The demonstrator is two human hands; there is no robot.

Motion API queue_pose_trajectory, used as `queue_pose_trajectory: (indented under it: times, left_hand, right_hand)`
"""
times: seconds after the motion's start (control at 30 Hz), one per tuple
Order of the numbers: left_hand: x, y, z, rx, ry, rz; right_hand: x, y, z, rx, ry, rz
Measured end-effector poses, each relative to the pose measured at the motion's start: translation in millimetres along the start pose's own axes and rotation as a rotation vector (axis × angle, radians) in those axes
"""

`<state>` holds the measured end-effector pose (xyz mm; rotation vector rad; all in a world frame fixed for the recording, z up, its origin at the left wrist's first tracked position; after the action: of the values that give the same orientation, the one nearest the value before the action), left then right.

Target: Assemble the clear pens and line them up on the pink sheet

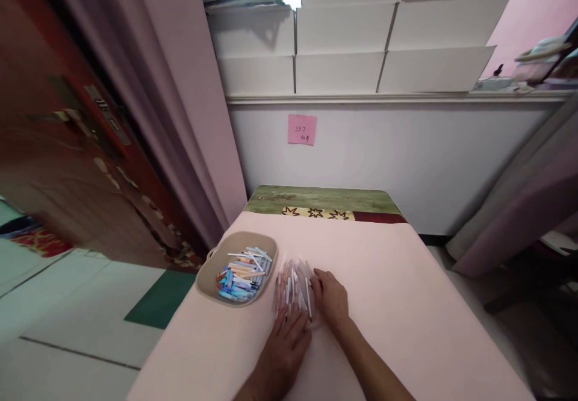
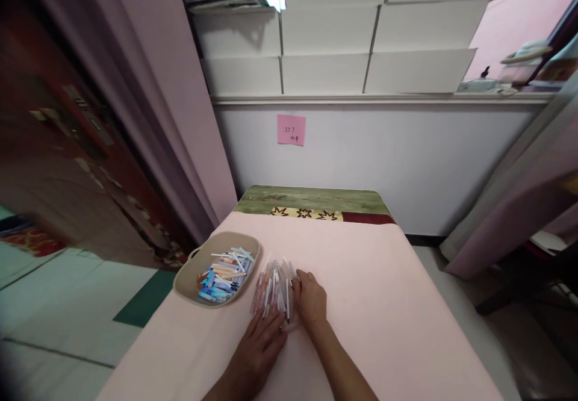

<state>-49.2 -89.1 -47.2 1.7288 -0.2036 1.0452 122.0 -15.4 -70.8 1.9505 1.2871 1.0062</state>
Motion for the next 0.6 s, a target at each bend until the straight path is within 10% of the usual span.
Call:
queue_pose_trajectory:
  times: [0.6]
  left_hand:
    - [-7,3.2,-9,0.086,0.206,0.131]
  right_hand:
    - [-23,-2,-3,0.649,-0.265,0.252]
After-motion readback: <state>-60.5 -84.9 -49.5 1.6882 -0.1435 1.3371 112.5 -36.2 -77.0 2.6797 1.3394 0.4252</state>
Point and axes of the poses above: each hand's wrist, its own x-axis towards the middle knuckle, its own y-axis out of the back of the hand, z = x × y, the point moved 2 cm from there along x, towards the middle knuckle, and after that the axes turned 10 degrees about z, right-handed, at the moved point
